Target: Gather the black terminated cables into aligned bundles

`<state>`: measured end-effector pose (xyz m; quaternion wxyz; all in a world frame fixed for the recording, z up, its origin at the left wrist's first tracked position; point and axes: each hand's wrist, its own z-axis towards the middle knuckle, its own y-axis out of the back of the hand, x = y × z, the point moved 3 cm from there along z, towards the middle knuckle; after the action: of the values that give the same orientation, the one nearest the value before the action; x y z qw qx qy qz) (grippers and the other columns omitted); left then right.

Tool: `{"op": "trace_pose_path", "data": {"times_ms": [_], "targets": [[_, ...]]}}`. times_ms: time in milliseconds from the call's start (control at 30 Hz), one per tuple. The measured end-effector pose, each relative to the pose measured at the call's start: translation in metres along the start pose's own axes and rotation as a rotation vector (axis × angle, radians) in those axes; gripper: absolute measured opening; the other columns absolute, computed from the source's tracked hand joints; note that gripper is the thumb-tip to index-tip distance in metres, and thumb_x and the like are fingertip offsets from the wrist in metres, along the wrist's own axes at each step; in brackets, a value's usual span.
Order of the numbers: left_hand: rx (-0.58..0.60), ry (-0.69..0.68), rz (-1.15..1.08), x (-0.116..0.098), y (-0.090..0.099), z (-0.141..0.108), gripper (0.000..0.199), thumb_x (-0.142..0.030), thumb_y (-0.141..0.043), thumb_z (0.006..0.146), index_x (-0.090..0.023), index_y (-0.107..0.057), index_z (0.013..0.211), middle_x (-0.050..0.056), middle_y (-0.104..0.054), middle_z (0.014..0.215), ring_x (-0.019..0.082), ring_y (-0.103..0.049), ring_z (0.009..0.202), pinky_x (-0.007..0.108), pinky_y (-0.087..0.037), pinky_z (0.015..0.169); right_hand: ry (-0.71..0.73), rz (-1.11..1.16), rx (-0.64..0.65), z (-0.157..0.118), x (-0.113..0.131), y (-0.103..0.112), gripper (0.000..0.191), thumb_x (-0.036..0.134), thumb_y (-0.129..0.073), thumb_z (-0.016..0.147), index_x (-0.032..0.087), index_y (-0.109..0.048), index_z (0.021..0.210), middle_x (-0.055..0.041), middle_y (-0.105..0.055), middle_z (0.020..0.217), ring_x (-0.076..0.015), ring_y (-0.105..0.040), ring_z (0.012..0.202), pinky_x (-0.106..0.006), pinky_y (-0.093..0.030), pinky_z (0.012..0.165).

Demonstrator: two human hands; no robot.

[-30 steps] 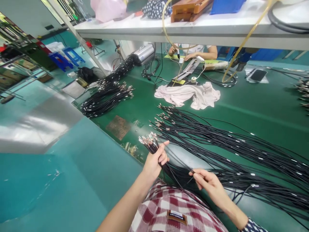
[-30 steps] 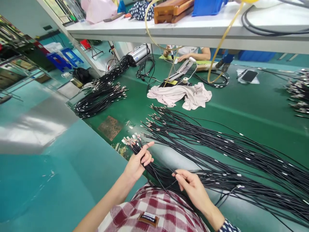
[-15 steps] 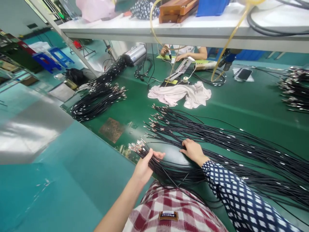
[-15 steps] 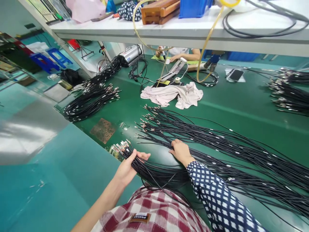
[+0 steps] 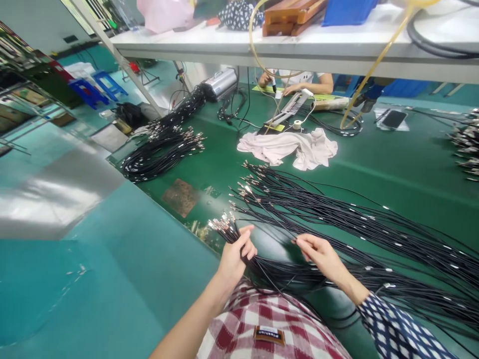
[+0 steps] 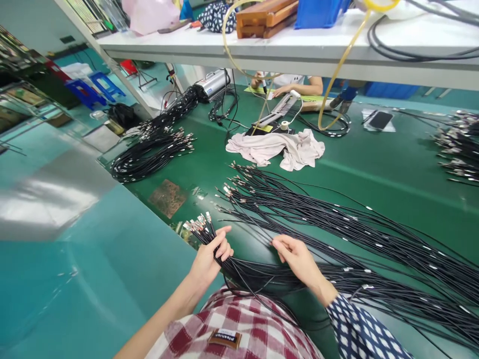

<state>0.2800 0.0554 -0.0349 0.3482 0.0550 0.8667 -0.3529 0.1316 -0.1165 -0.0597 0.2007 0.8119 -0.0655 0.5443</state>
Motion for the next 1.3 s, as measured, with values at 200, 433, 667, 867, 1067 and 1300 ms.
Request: {"op": "trace_pose_path", "data": {"times_ms": [200,433,667,867,1067,1300], "targets": [[-0.01,-0.03,0.007,0.001,-0.001,0.001,0.033,-0.034,-0.055,0.084,-0.013,-0.054,0.11,-0.009,-0.028,0.044,0.006,-0.034,0.041,0.024,-0.031,0.054,-0.044,0.026,0.076,-0.053,-0.01,-0.014,0.032,0.043,-0.045,0.089,0.016,-0.059,0.099,0.0026,-0.047,0.055,-0.0124,-0.043,0.054,-0.026,-0.033,0.055],[0.007,-0.018,0.054,-0.001,-0.003,-0.003,0.031,-0.038,-0.056,0.083,-0.009,-0.061,0.092,-0.006,-0.034,0.044,0.007,-0.038,0.043,0.025,-0.031,0.055,-0.07,0.1,0.116,-0.046,0.004,-0.022,0.034,0.047,-0.041,0.089,0.017,-0.058,0.086,-0.0017,-0.056,0.067,-0.0149,-0.055,0.063,-0.025,-0.043,0.057],[-0.005,0.039,0.083,-0.002,-0.001,-0.005,0.03,-0.038,-0.059,0.08,-0.009,-0.063,0.088,-0.005,-0.034,0.045,0.007,-0.038,0.044,0.024,-0.033,0.055,0.018,-0.17,0.273,-0.031,0.025,-0.017,0.037,0.048,-0.04,0.089,0.019,-0.059,0.076,0.0015,-0.055,0.055,-0.0125,-0.051,0.052,-0.023,-0.037,0.052],[-0.019,0.033,0.047,-0.001,0.004,-0.004,0.029,-0.041,-0.059,0.079,-0.012,-0.058,0.074,-0.003,-0.041,0.052,0.009,-0.044,0.052,0.024,-0.037,0.059,0.125,-0.536,0.279,0.043,0.021,-0.012,0.039,0.045,-0.036,0.091,0.019,-0.064,0.089,-0.0022,-0.064,0.076,-0.0136,-0.057,0.067,-0.024,-0.041,0.06],[0.04,0.05,0.084,-0.003,0.003,-0.01,0.032,-0.04,-0.054,0.083,-0.012,-0.052,0.066,0.003,-0.051,0.078,0.011,-0.049,0.068,0.025,-0.039,0.065,0.188,-1.017,0.022,0.09,-0.008,-0.021,0.014,0.025,-0.054,0.083,0.017,-0.062,0.091,-0.0084,-0.059,0.093,-0.0215,-0.054,0.091,-0.029,-0.038,0.073],[0.05,0.06,0.068,0.0,0.002,-0.009,0.036,-0.043,-0.054,0.082,-0.014,-0.049,0.062,0.005,-0.055,0.063,0.023,-0.058,0.076,0.035,-0.04,0.077,0.223,-1.099,-0.019,0.089,-0.007,-0.026,0.015,0.017,-0.045,0.082,0.013,-0.058,0.086,-0.0109,-0.06,0.088,-0.0228,-0.054,0.086,-0.032,-0.034,0.073]]}}
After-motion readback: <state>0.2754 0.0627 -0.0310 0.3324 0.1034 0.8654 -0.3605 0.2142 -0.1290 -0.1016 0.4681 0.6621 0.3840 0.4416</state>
